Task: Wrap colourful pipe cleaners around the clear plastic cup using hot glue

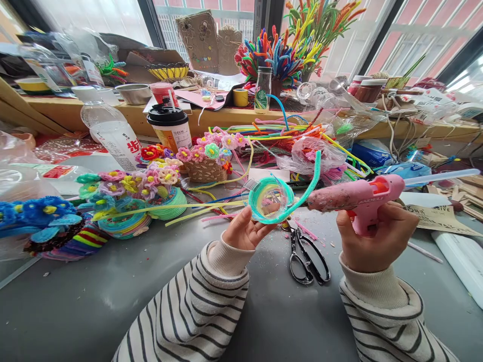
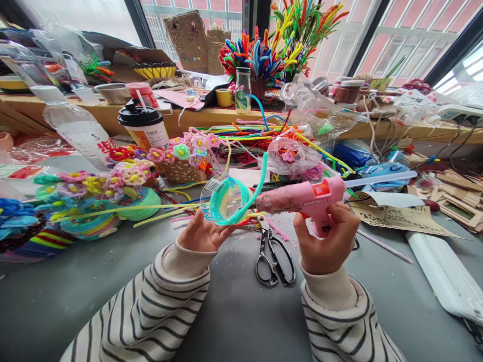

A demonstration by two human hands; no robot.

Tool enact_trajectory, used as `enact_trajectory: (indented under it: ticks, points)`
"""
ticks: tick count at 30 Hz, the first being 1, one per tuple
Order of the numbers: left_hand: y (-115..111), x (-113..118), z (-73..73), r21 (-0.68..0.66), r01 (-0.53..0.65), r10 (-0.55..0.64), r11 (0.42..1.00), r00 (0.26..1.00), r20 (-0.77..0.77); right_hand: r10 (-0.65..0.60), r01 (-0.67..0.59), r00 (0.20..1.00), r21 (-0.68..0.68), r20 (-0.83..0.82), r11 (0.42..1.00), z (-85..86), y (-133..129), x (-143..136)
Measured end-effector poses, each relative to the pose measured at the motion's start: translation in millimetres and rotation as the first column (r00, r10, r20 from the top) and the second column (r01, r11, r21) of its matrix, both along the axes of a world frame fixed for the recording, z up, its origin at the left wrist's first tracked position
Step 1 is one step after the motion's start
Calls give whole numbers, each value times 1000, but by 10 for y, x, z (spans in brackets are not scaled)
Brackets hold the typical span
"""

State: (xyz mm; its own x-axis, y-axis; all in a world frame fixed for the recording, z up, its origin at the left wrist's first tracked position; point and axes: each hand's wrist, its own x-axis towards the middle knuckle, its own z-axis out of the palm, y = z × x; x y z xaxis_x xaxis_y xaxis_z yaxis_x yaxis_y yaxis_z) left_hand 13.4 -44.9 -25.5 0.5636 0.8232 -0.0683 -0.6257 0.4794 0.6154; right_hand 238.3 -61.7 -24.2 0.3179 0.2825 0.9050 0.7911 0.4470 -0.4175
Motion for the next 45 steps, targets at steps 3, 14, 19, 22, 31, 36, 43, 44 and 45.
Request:
enact_trajectory:
  ticks: [3,14,19,22,31,36,43,44,45]
  points:
    - [-1,2,3,3,1,-1,1000,1000,-5,2,-3,1000,24,27,1000,26,-9,1]
    - [-9,19,26,4,-18,18,1000,1000,7,-46,44,999,46,30,998,64,-18,-15]
    - [-15,17,43,-3,-14,14,1000,1000,-13,-58,58,998,-19,-14,998,72,-30,-14]
    - [-12,16,33,-2,-12,12,1000,1000,-15,-60,60,998,-5,5,998,70,-27,-2]
    - [2,11,2,18,-2,3,1000,999,-34,-33,33,999,27,-4,999,60,-8,19]
    - [0,17,11,45,7,-5,999,999,-43,-61,61,998,4,-34,998,30,-7,28]
    - [5,18,-7,67,25,-23,997,999,-28,-65,65,998,13,-14,998,52,1,10]
    - [4,18,-7,66,23,-21,998,1000,-23,-68,68,998,15,-11,998,57,3,8]
    - [3,19,-8,63,19,-17,998,1000,-20,-67,67,998,18,-11,998,61,5,7]
